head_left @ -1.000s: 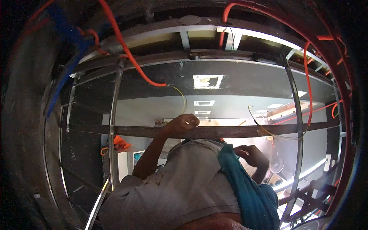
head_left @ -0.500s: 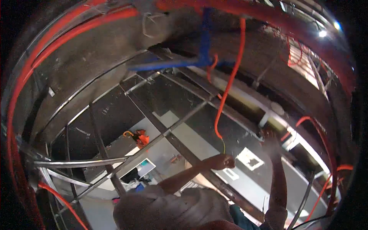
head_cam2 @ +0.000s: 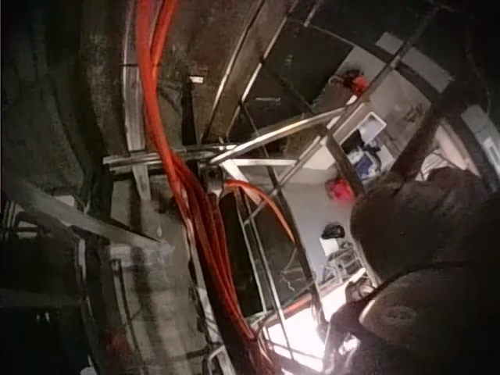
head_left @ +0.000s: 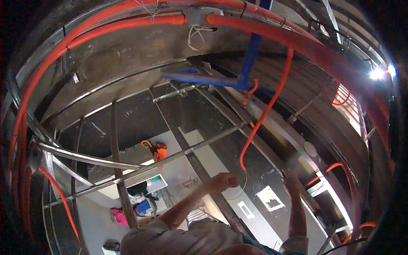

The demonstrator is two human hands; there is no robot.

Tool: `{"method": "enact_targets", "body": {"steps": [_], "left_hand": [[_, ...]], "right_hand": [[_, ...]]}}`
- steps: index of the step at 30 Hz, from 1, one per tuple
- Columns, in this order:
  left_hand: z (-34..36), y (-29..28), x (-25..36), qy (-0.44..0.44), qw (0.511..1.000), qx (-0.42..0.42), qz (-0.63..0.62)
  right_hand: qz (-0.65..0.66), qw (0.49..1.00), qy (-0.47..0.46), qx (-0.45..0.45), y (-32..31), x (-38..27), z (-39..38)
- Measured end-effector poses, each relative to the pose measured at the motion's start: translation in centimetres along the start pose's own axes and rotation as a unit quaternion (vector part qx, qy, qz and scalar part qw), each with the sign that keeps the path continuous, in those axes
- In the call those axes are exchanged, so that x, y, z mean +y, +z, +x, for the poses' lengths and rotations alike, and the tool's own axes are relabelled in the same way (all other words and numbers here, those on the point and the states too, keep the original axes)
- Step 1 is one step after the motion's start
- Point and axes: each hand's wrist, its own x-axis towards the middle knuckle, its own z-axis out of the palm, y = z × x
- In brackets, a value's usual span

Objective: The person strips and cuts wires at a ceiling junction box using pliers, wraps electrical tape around the wire splice by hand, and pushes the wires into the electrical box.

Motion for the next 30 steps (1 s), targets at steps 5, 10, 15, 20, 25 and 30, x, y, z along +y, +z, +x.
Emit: {"method": "enact_targets", "body": {"steps": [5, 10, 15, 20, 25, 30], "left_hand": [[0.4, 1.2, 2.6, -0.015, 1.0, -0.016, -0.013], [2.6, 2.6, 2.9, -0.016, 0.999, -0.022, 0.017], [6.0, 5.6, 5.5, 0.125, 0.986, 0.025, 0.11], [8.1, 7.4, 9.0, 0.118, 0.99, 0.058, -0.055], [8.4, 6.4, 8.2, 0.09, 0.996, 0.03, -0.003], [8.4, 8.5, 7.7, 0.025, 0.986, 0.081, -0.145]], "right_hand": [[0.009, 1.0, 0.016, 0.021, 0.0, -0.4, -0.5], [0.274, 0.936, 0.213, -0.051, -4.9, -2.8, 1.0], [0.444, 0.885, 0.065, 0.124, -3.0, -4.4, 0.8], [0.46, 0.883, 0.066, 0.065, -11.2, -13.0, 0.5], [0.432, 0.893, 0.065, 0.109, -13.2, -14.4, -0.6], [0.471, 0.871, 0.133, 0.055, -13.3, -14.8, -2.7]]}}
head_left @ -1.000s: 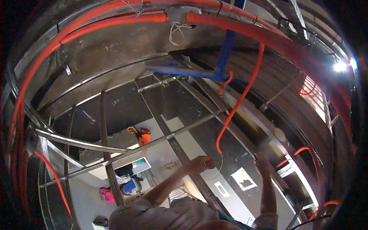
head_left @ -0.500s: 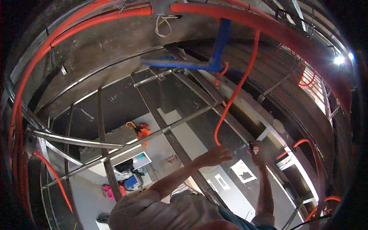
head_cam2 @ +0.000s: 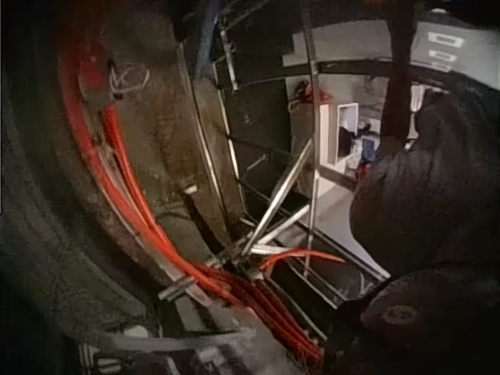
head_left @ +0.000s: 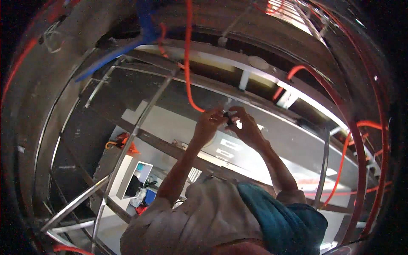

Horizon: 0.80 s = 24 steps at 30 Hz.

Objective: The person strips and cuts wires at a ceiling junction box using pliers, wraps electrical tape around the wire splice by hand, and pushes the wires into the electrical box.

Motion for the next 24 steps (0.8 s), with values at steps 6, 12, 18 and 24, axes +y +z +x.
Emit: {"method": "enact_targets", "body": {"steps": [6, 12, 18, 24], "left_hand": [[-0.3, 1.1, -0.9, 0.049, 0.993, -0.052, 0.095], [-0.1, 2.7, -1.3, 0.067, 0.985, -0.096, 0.124], [0.6, 3.1, -1.4, 0.006, 0.987, -0.133, 0.09], [1.7, 3.2, -0.5, 0.079, 0.98, -0.175, 0.04]], "right_hand": [[-0.063, 0.998, -0.009, 0.027, -0.5, -0.3, -2.1], [-0.061, 0.993, 0.092, 0.043, -0.6, 0.5, -4.4], [-0.05, 0.987, 0.107, 0.107, -1.3, 0.7, -5.4], [-0.075, 0.984, 0.075, 0.143, -1.6, 0.2, -5.7]]}}
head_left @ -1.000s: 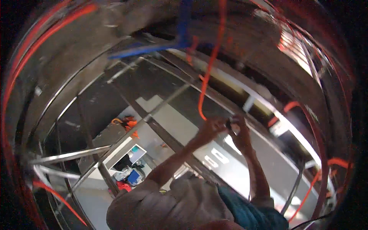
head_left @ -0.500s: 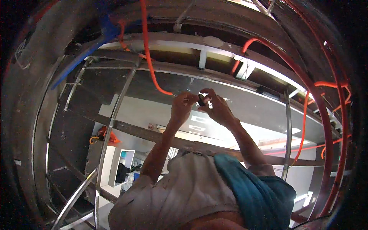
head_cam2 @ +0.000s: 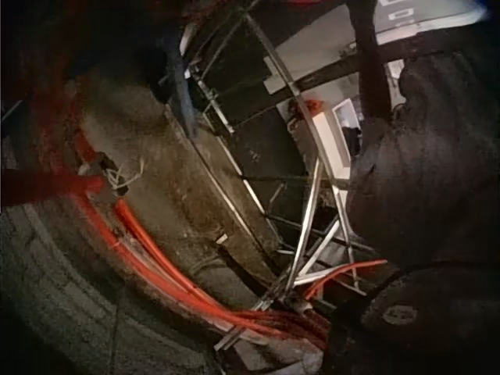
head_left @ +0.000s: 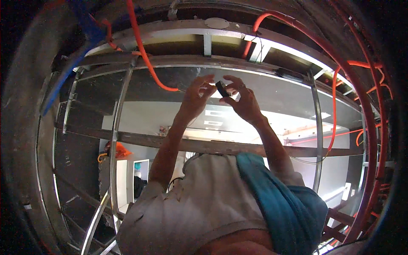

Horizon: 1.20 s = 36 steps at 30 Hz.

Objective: The person strips and cuts wires at a ceiling junction box using pliers, wraps electrical tape around the wire splice by hand, and pushes the wires into the electrical box.

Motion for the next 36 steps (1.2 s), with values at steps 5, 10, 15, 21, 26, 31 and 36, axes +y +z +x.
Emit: {"method": "enact_targets", "body": {"steps": [5, 10, 15, 21, 26, 31, 36], "left_hand": [[0.5, 0.5, 1.6, 0.003, 0.999, -0.029, 0.037], [-0.4, 1.6, 0.8, 0.077, 0.99, 0.028, 0.117], [-1.9, 2.7, 0.7, 0.126, 0.966, 0.117, 0.194], [-2.3, 2.9, 0.9, 0.125, 0.967, 0.114, 0.19], [-0.9, 1.4, 0.3, 0.144, 0.966, 0.094, 0.195], [-0.1, 0.7, 0.8, 0.123, 0.971, 0.077, 0.189], [0.4, -0.9, 1.0, 0.046, 0.983, 0.067, 0.163]], "right_hand": [[-0.019, 0.999, -0.031, 0.017, 0.0, -0.1, -0.1], [-0.015, 1.0, 0.023, 0.0, 0.6, 0.1, 0.0], [0.036, 0.999, -0.025, 0.003, 0.9, 0.3, 0.3], [0.046, 0.999, -0.019, -0.011, 1.2, 1.1, 0.7], [0.077, 0.997, -0.019, -0.013, 1.4, 0.8, 1.1], [0.069, 0.997, -0.016, -0.021, 1.9, 1.6, 1.1], [0.064, 0.997, -0.026, -0.033, 1.6, 0.7, 0.8]]}}
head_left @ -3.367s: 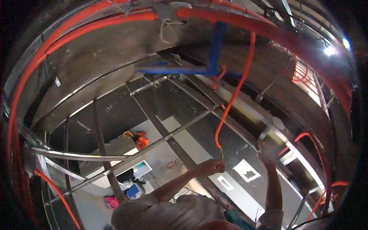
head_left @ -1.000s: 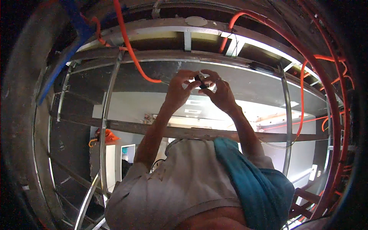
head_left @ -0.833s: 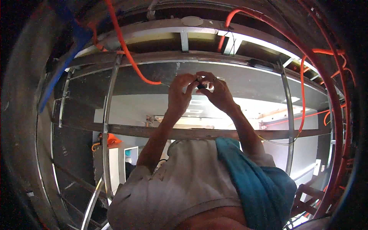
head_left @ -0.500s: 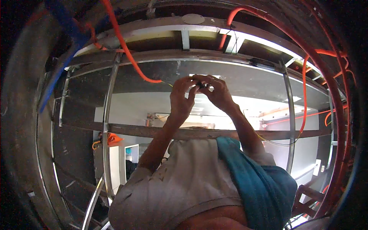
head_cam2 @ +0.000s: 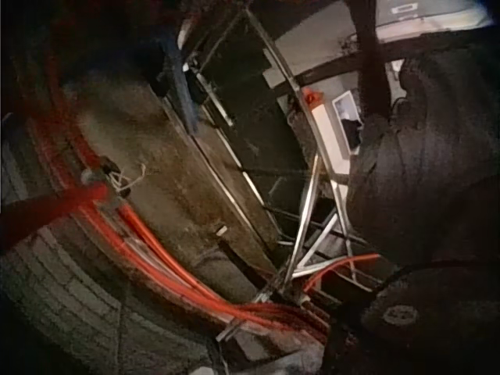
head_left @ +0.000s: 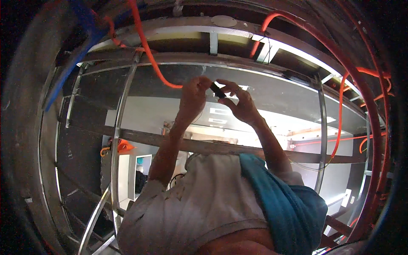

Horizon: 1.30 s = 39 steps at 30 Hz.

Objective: The person strips and cuts wires at a ceiling junction box using pliers, wraps electrical tape around the wire splice by hand, and pushes the wires into the electrical box.

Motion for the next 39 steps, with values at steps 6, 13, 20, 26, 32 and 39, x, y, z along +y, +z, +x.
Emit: {"method": "enact_targets", "body": {"steps": [6, 13, 20, 26, 32, 39], "left_hand": [[-0.4, -0.3, 1.1, 0.006, 0.995, 0.045, 0.093], [-0.1, -1.3, 2.1, 0.001, 0.983, 0.047, 0.178], [0.8, -4.1, 3.8, -0.123, 0.988, 0.088, 0.012], [1.2, -7.1, 2.5, -0.114, 0.988, 0.106, 0.022], [1.6, -8.7, 1.3, -0.134, 0.98, 0.146, -0.011], [2.0, -9.8, 0.0, -0.12, 0.976, 0.172, -0.06]], "right_hand": [[-0.094, 0.994, -0.059, 0.02, 0.0, -0.6, 0.3], [-0.155, 0.987, 0.017, -0.047, -2.3, -1.6, 0.5], [-0.185, 0.982, -0.031, -0.029, -3.1, -0.8, 0.2], [-0.177, 0.982, 0.01, -0.068, -4.0, -0.5, -0.1], [-0.189, 0.979, 0.012, -0.079, -4.8, 0.5, -0.7], [-0.214, 0.972, 0.006, -0.096, -5.8, 1.0, -0.8]]}}
